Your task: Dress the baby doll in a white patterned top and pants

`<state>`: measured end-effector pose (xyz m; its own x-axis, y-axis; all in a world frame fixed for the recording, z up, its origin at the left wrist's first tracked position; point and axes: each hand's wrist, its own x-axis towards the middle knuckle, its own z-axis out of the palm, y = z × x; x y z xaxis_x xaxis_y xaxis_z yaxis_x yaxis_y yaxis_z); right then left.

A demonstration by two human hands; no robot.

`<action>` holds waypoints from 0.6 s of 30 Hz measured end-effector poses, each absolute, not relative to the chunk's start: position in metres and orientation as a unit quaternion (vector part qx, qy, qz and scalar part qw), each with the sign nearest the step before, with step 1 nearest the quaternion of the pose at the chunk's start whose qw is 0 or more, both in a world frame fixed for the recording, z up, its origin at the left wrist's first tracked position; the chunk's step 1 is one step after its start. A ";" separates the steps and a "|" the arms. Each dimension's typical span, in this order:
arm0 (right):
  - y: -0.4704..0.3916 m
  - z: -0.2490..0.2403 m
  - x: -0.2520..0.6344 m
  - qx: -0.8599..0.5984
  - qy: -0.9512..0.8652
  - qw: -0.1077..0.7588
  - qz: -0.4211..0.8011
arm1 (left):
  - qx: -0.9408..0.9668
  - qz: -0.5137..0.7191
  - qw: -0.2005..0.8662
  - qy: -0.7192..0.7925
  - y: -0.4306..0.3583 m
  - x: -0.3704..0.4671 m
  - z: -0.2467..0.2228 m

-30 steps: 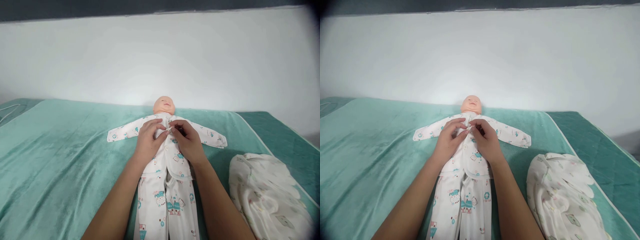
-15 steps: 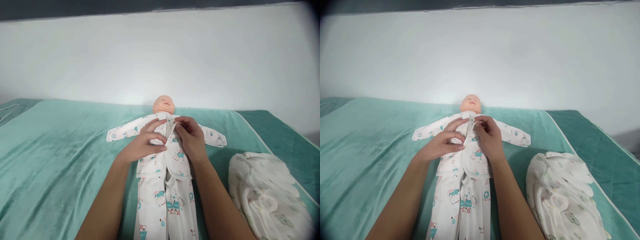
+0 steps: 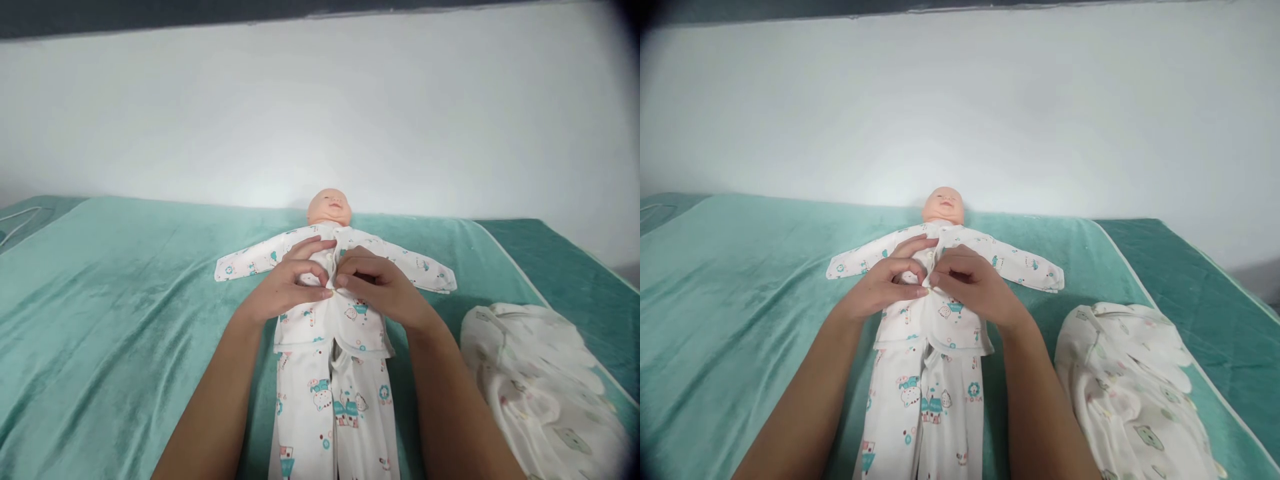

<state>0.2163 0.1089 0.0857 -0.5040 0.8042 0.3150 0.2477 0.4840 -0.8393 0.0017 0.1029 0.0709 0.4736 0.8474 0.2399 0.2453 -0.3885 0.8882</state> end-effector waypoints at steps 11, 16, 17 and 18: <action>0.112 0.086 0.223 -0.299 -0.819 0.323 0.368 | 0.758 0.353 0.414 0.359 0.104 0.000 0.070; 0.111 0.090 0.226 -0.296 -0.831 0.303 0.361 | 0.773 0.327 0.412 0.353 0.106 -0.005 0.071; 0.111 0.090 0.227 -0.296 -0.832 0.299 0.362 | 0.777 0.324 0.410 0.351 0.106 -0.006 0.071; 0.111 0.090 0.227 -0.294 -0.832 0.296 0.365 | 0.780 0.321 0.407 0.350 0.106 -0.006 0.071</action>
<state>0.2270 0.1112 0.0902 -0.6514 0.7059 0.2781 0.2743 0.5608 -0.7812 -0.0061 0.1065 0.0706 0.5489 0.8075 0.2161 0.2847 -0.4237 0.8599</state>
